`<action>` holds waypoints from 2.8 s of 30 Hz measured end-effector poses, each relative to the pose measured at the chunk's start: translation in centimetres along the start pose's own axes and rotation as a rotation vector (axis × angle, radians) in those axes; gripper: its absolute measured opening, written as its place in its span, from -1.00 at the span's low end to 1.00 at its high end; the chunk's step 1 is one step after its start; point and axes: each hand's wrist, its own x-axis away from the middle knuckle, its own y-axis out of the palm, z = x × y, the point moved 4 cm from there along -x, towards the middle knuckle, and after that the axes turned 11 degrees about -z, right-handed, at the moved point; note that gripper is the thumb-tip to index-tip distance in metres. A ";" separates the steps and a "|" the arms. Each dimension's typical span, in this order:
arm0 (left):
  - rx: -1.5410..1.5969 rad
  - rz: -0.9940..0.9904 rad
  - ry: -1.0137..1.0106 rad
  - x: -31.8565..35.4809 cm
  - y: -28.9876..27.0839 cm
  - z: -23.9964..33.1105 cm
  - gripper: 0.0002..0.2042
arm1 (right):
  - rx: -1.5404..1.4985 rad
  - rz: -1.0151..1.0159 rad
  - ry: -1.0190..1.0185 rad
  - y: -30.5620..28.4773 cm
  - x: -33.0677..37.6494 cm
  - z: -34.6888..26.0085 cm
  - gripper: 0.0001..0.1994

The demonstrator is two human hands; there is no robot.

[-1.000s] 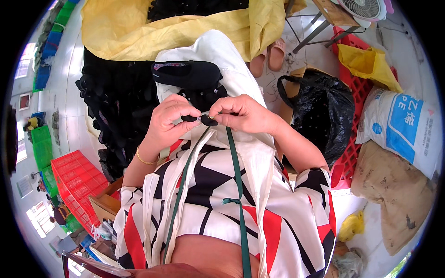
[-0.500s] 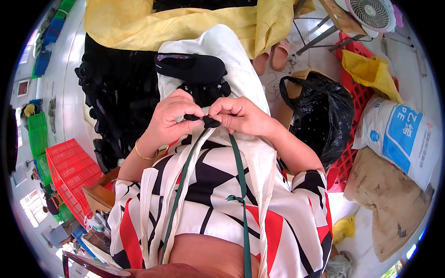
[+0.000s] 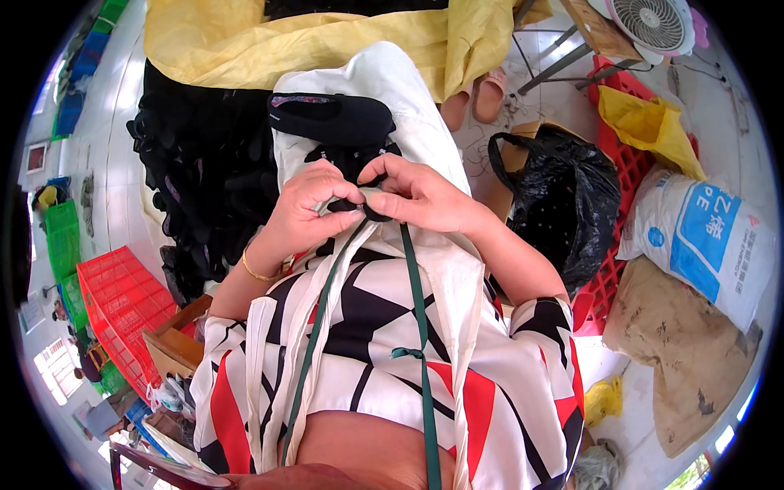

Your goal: The person sits and sews a black sock using a needle and thread. They pull the thread tight to secure the stitches, then place the sock into a large yellow sack. The person repeats this process, picking up another sock from a pile and sewing it.

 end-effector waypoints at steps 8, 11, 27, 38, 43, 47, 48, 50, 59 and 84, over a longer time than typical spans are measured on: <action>-0.241 0.121 -0.003 0.2 0.2 -0.8 -0.78 | -0.026 0.070 -0.002 -0.7 -1.0 0.4 -0.71; -0.381 0.171 0.022 0.4 -0.8 -0.8 -0.79 | 0.024 0.259 -0.137 -3.5 -1.0 1.3 -0.77; -0.473 0.222 0.063 0.3 -1.3 -0.9 -0.78 | 0.893 0.511 0.164 -3.8 -0.3 -0.9 -0.71; -0.562 0.361 0.213 -1.8 -2.0 0.0 -0.75 | 0.806 0.043 0.558 -3.5 0.1 4.9 -0.56; -0.658 0.329 0.320 -2.3 -1.6 0.8 -0.73 | 0.449 0.371 0.209 -3.4 6.9 1.1 -0.74; -0.846 0.255 0.440 -3.6 0.3 2.4 -0.75 | 0.421 0.606 -0.051 -1.5 8.6 -1.8 -0.75; -0.886 0.240 0.470 -3.8 0.9 2.7 -0.76 | 0.424 0.599 -0.073 -0.8 8.5 -2.4 -0.77; -0.936 0.194 0.551 -4.8 2.2 3.4 -0.81 | 0.475 0.685 -0.097 0.0 8.6 -3.0 -0.73; -0.999 0.111 0.580 -6.1 3.5 4.3 -0.88 | 0.678 0.840 -0.030 -0.5 8.9 -2.6 -0.68; -0.936 0.144 0.547 -4.9 3.4 3.0 -0.88 | 1.294 0.932 -0.204 -0.6 9.8 -3.5 -0.55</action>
